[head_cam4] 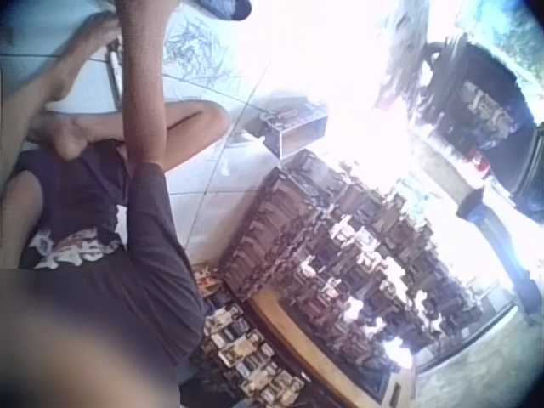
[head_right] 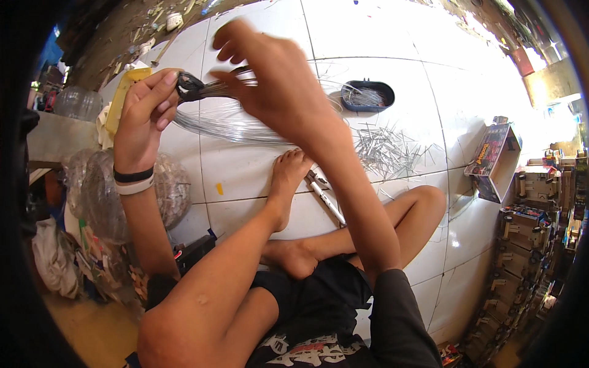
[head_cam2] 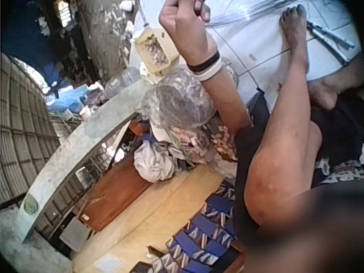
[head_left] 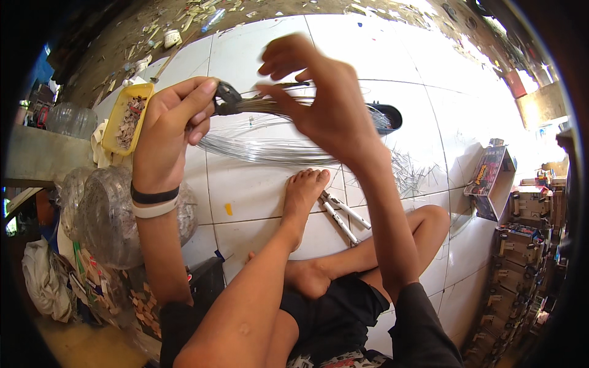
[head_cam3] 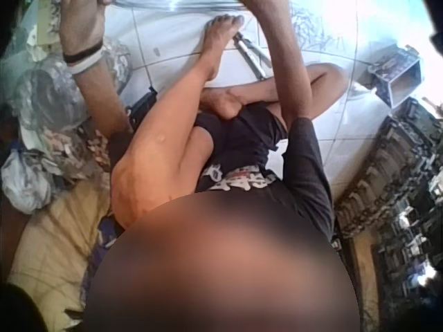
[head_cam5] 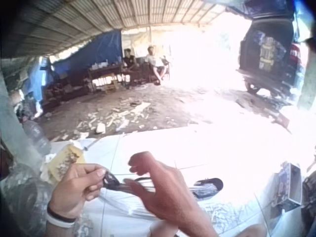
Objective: The person sits on the floor and manipulates a coil of wire, cutting it into smaller pieces using pliers. They then gather small wooden blocks from a yellow container and insert the wire pieces into them, creating small assembled units.
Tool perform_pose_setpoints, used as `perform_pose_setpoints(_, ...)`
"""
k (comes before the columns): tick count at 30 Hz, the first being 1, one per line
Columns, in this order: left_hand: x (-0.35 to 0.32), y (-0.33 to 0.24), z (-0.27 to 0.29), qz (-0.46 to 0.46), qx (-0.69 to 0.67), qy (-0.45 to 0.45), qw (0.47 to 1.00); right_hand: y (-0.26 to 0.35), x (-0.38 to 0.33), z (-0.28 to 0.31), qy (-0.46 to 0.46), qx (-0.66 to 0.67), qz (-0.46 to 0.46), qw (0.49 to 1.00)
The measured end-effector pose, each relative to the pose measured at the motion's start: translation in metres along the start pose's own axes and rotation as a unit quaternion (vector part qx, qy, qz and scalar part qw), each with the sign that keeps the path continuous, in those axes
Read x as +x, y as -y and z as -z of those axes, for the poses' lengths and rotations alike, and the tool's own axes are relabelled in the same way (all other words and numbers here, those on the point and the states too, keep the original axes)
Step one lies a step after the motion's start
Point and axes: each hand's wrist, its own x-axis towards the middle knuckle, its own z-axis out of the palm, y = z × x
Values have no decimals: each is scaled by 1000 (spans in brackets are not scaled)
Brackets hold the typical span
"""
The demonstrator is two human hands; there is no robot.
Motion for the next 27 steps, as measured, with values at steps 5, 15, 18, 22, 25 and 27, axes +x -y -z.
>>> perform_pose_setpoints(5,2,2,0,28,-19,42,999,16,-11,-22,31,-188,20,981)
perform_pose_setpoints(15,9,-16,-23,-261,384,-90,881,26,52,15,265,-375,159,874)
perform_pose_setpoints(18,7,-10,-24,-354,448,-107,814,27,57,44,301,-340,109,884)
perform_pose_setpoints(22,15,16,-19,-329,479,-101,808,12,17,54,326,-308,56,892)
perform_pose_setpoints(25,16,35,-17,-276,498,-113,815,-1,-10,58,298,-281,58,910)
perform_pose_setpoints(27,15,41,-15,-314,493,-118,803,-3,-17,66,282,-294,89,909)
